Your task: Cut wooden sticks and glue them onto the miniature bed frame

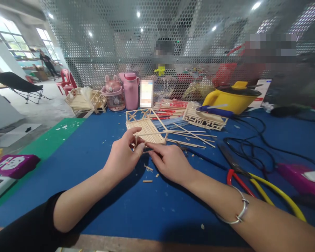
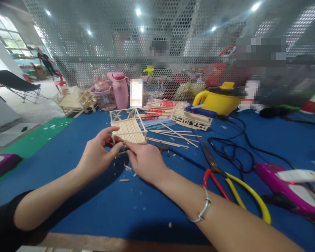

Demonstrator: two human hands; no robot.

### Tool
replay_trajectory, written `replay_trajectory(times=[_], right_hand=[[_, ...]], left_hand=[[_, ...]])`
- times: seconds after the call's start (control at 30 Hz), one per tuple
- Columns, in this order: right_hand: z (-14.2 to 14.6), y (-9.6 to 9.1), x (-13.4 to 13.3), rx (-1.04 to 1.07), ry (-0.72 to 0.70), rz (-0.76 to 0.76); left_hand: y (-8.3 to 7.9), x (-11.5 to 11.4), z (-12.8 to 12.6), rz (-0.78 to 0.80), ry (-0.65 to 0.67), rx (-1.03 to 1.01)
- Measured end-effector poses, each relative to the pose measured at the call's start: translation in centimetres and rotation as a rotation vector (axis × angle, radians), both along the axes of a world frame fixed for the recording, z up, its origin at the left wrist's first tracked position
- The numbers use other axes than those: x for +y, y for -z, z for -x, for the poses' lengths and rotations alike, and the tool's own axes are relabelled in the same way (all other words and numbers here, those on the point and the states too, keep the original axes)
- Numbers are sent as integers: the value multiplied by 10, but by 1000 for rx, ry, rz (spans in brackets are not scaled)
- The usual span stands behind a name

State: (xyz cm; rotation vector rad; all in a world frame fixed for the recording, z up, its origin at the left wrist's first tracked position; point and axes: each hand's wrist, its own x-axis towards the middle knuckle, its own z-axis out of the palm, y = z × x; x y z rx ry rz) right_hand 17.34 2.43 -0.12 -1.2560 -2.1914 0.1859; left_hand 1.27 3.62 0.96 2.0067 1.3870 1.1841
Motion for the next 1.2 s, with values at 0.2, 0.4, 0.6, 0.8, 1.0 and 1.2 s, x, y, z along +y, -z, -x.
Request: replay_trajectory(times=[0.2, 0.4, 0.6, 0.8, 1.0, 1.2], right_hand=[[-5, -1, 0, -100, -11, -56], [-9, 3, 10, 126, 71, 72], [-3, 1, 7, 208, 42, 39], [-4, -7, 1, 222, 69, -25], [-14, -19, -4, 236, 73, -84], [-24, -34, -8, 202, 166, -245]], left_hand=[[3, -2, 0, 32, -12, -33], [7, -2, 0, 62, -9, -90], [7, -3, -1, 51, -23, -73], [7, -3, 0, 81, -16, -108], [7, -5, 4, 108, 31, -160], [7, -6, 9, 133, 62, -169]])
